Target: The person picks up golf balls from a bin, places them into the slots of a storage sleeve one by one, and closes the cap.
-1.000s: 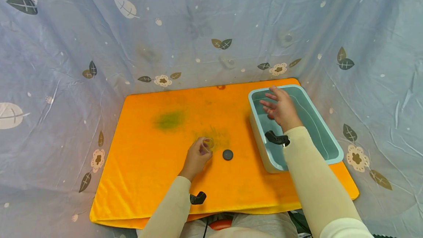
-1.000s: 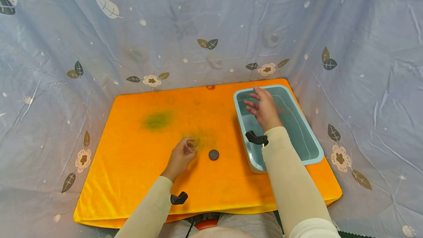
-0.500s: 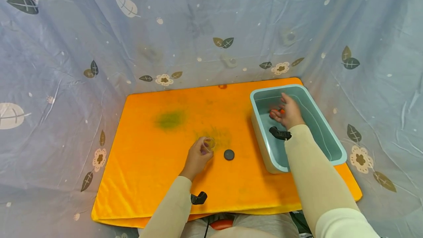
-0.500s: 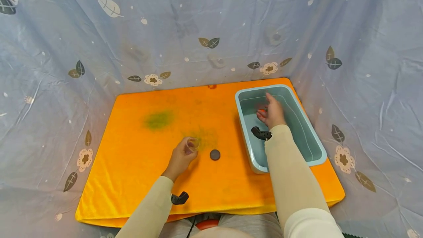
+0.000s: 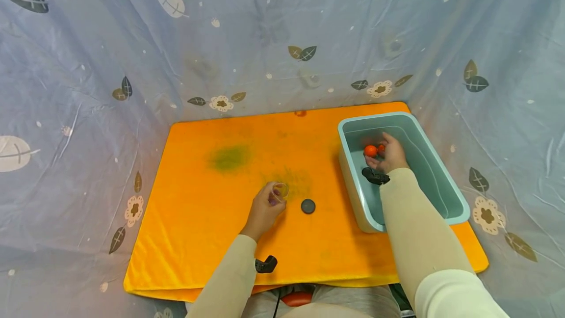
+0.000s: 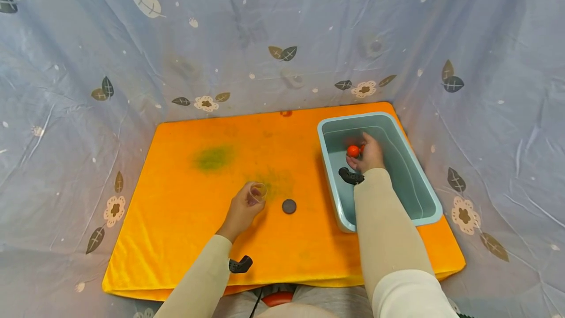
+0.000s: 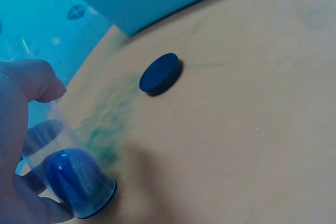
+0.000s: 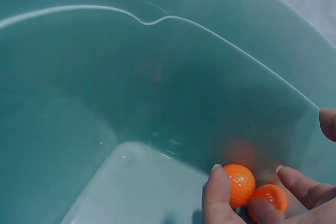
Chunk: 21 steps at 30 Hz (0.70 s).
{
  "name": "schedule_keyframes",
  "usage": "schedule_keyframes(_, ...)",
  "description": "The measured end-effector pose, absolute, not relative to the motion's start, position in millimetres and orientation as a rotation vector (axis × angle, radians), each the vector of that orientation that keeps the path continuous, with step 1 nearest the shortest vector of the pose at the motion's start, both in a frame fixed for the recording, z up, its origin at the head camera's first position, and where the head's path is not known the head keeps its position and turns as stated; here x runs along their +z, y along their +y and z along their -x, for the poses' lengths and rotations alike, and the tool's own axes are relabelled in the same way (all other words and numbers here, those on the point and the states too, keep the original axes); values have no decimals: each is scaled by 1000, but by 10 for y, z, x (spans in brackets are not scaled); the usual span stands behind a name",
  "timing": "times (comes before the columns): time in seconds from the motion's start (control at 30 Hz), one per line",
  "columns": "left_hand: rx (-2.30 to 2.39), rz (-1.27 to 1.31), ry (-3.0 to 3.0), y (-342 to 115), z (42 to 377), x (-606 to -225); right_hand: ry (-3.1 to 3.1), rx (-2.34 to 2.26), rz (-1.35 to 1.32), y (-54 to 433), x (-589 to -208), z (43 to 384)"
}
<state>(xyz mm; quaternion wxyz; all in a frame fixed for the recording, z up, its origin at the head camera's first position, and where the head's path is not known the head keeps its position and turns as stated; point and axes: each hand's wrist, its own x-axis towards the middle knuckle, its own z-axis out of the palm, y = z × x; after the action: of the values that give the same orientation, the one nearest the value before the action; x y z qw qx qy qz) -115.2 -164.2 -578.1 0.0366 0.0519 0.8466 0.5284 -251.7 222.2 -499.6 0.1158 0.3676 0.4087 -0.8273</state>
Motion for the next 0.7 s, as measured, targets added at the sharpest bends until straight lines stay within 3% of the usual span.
schedule_keyframes(0.47,1628,-158,2594,-1657,1200,-5787,674,-2593,-1196,2183,-5188,2686)
schedule_keyframes(0.7,1622,-129,2599,-1664,1222,-5809,733,-2568,-1171,2154,-5264,2738)
